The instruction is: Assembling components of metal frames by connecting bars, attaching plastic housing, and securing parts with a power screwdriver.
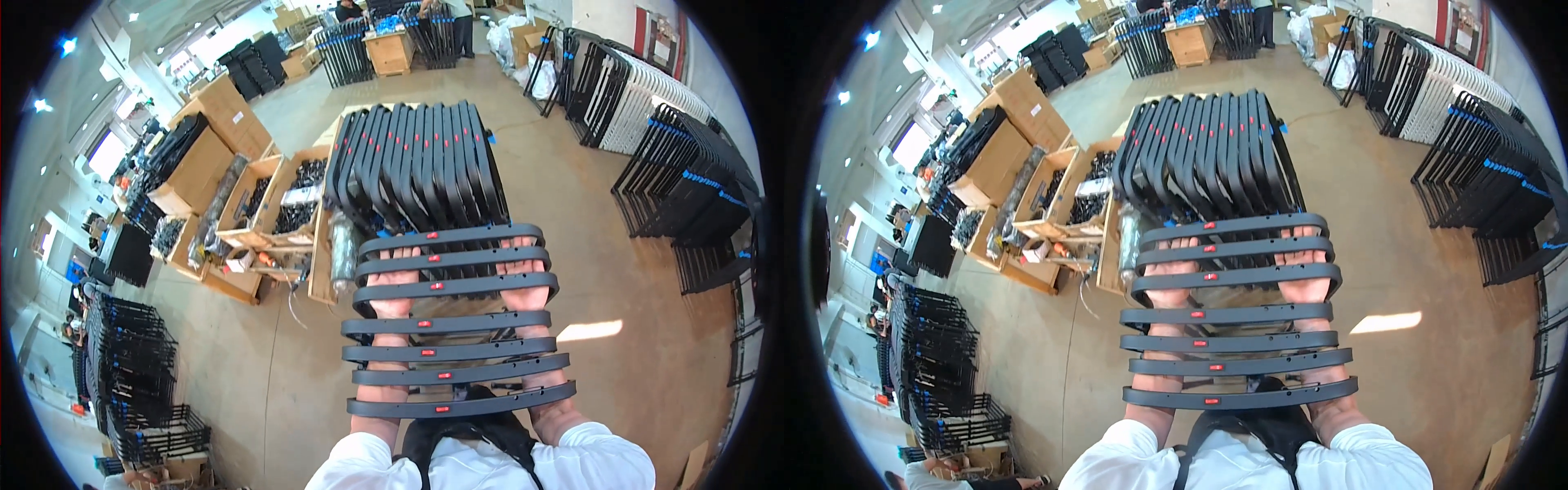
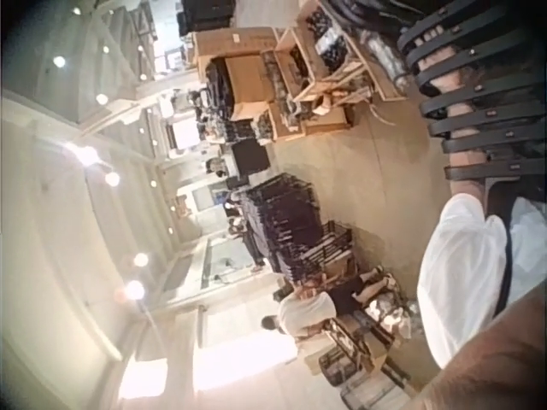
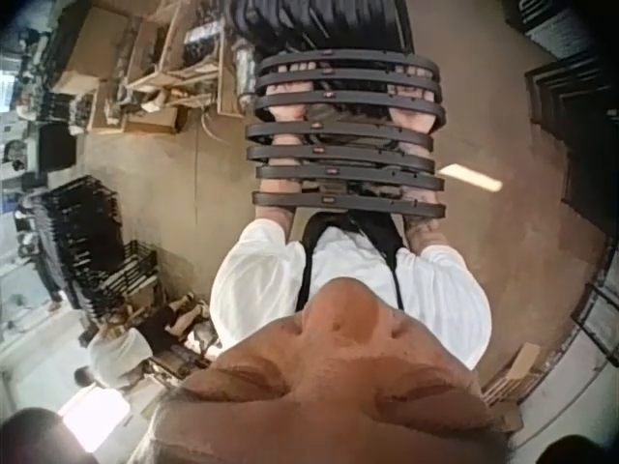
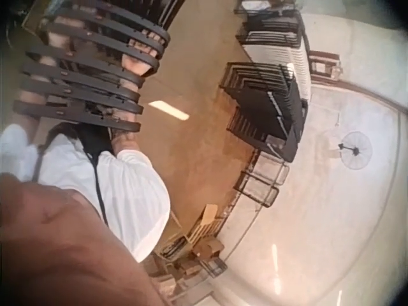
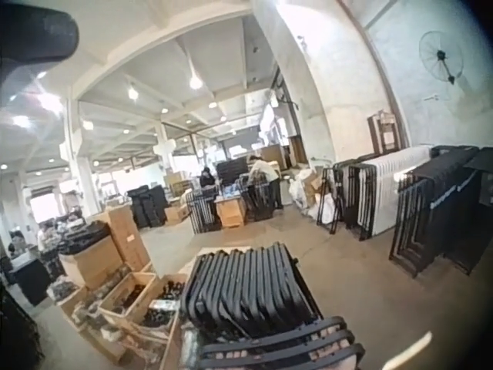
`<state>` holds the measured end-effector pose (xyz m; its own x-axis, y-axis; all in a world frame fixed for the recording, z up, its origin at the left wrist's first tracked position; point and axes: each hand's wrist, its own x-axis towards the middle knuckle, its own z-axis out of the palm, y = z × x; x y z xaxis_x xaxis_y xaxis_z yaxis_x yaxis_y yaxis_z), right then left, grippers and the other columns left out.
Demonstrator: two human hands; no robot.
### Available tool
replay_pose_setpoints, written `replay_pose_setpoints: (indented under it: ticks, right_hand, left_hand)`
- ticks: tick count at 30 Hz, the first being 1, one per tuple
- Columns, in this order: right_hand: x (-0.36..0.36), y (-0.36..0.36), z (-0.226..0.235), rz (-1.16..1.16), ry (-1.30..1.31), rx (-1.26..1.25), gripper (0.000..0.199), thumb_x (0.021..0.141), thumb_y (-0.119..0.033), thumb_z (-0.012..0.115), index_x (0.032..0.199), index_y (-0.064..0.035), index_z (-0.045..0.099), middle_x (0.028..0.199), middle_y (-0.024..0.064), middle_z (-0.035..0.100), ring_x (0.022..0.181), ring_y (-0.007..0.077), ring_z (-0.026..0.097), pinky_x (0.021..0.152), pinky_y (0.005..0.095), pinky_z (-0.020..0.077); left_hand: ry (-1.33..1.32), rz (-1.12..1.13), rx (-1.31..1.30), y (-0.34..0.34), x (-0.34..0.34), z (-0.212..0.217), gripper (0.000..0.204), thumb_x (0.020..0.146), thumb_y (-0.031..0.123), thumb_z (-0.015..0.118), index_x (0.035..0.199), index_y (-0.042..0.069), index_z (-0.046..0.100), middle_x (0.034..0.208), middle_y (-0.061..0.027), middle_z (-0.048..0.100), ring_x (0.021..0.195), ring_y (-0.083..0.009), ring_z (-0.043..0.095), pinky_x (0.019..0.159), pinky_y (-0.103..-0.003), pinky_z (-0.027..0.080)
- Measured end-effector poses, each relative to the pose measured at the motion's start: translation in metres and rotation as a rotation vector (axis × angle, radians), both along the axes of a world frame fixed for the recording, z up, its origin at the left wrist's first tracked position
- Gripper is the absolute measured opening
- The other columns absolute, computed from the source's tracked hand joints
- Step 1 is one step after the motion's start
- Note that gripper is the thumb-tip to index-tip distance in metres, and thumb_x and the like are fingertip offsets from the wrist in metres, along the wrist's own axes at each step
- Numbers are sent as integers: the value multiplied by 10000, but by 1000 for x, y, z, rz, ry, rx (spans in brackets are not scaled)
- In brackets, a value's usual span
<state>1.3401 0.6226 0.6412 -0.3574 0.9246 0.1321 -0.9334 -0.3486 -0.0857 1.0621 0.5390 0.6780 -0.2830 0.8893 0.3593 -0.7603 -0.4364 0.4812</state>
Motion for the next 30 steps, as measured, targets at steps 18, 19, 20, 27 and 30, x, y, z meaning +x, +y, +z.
replay_pose_setpoints:
  ticks: [18, 19, 20, 27, 30]
  right_hand:
    - [-58, 133, 10, 44, 4, -90, 545, 1100, -365, 406, 1430, 51, 530, 1539, 225, 514, 1475, 359, 437, 1274, 532, 294]
    - [-63, 136, 10, 56, -26, -206, 544, 1092, -355, 422, 1422, 64, 527, 1529, 240, 517, 1465, 369, 445, 1274, 543, 292]
    - [-65, 137, 9, 60, -54, -326, 543, 1085, -346, 438, 1414, 77, 524, 1519, 254, 520, 1454, 380, 452, 1275, 553, 290]
    - [-90, 149, 34, 191, -265, -537, 447, 1028, -325, 591, 1192, 86, 655, 1225, 222, 694, 1223, 396, 637, 1098, 523, 514]
    - [-75, 160, 26, 167, -311, -412, 343, 991, -267, 661, 1132, 46, 681, 1160, 186, 715, 1164, 363, 656, 1040, 480, 553]
  left_hand:
    - [-496, -116, -240, 117, -53, 18, 523, 1065, 287, 463, 1395, -117, 503, 1523, -287, 490, 1469, -420, 415, 1278, -552, 261]
    - [-503, -120, -242, 120, -58, 19, 523, 1065, 287, 463, 1395, -117, 503, 1523, -287, 490, 1469, -420, 415, 1278, -552, 261]
    - [-495, -137, -239, 124, -65, 17, 491, 1063, 281, 463, 1358, -101, 552, 1455, -274, 555, 1433, -411, 464, 1268, -552, 281]
    - [-462, 89, -578, 155, -100, -24, 245, 1029, 178, 521, 1054, 14, 701, 1127, -144, 725, 1084, -290, 680, 1042, -436, 537]
    - [-357, 87, -611, 181, -91, -33, 221, 1013, 224, 575, 1064, 59, 714, 1053, -86, 728, 980, -238, 675, 921, -387, 566]
